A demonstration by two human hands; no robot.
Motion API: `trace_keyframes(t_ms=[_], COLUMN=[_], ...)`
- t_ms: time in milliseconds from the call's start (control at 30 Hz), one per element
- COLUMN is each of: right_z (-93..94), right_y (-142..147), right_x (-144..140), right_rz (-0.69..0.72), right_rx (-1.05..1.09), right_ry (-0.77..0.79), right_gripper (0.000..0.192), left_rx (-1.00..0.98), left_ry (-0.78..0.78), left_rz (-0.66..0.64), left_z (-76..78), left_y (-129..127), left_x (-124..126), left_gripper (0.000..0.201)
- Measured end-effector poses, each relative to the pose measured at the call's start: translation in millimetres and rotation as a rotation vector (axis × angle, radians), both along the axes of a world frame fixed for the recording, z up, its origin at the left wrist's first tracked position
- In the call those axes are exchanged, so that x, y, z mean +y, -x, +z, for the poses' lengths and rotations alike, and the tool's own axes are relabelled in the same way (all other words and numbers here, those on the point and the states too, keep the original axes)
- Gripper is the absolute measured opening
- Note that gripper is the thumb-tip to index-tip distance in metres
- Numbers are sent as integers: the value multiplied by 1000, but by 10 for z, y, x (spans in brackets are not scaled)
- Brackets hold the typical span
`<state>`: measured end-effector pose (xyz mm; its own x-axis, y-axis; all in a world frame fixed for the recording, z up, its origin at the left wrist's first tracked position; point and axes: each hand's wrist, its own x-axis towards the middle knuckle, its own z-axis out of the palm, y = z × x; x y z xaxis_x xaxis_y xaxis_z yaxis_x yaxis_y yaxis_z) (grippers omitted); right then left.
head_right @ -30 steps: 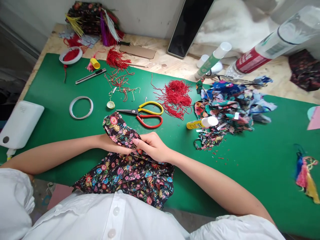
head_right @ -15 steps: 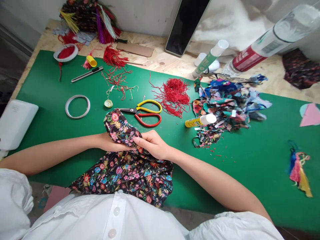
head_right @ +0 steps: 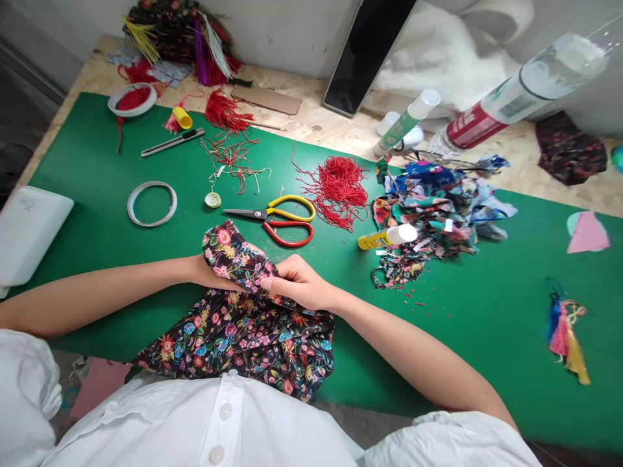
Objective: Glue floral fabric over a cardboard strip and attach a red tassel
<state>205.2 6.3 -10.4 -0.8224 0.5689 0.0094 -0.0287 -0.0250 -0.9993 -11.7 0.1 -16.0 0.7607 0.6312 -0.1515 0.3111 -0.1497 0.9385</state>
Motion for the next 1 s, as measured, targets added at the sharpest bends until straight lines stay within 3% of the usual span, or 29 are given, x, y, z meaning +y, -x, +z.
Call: trace_keyframes(t_ms=[100, 167, 333, 433, 1000], right_z=[-6, -7, -15, -9, 3], right_y=[10, 16, 13, 7, 41], right_x=[-9, -15, -19, -13, -15], right_rz=[-72, -108, -157, -150, -164], right_rx=[25, 37, 55, 59, -47], right_ry=[86, 94, 61, 48, -43], right_gripper=[57, 58, 59, 58, 48], left_rx=[-71, -139, -279, -236, -149], left_ry=[-14, 12, 202, 230, 74], left_rz=[-96, -86, 217, 293, 170], left_z=[50, 88, 92, 92, 135], left_y=[26, 44, 38, 2, -27], left_x=[46, 58, 23, 9, 16], left_gripper=[21, 30, 41, 36, 30])
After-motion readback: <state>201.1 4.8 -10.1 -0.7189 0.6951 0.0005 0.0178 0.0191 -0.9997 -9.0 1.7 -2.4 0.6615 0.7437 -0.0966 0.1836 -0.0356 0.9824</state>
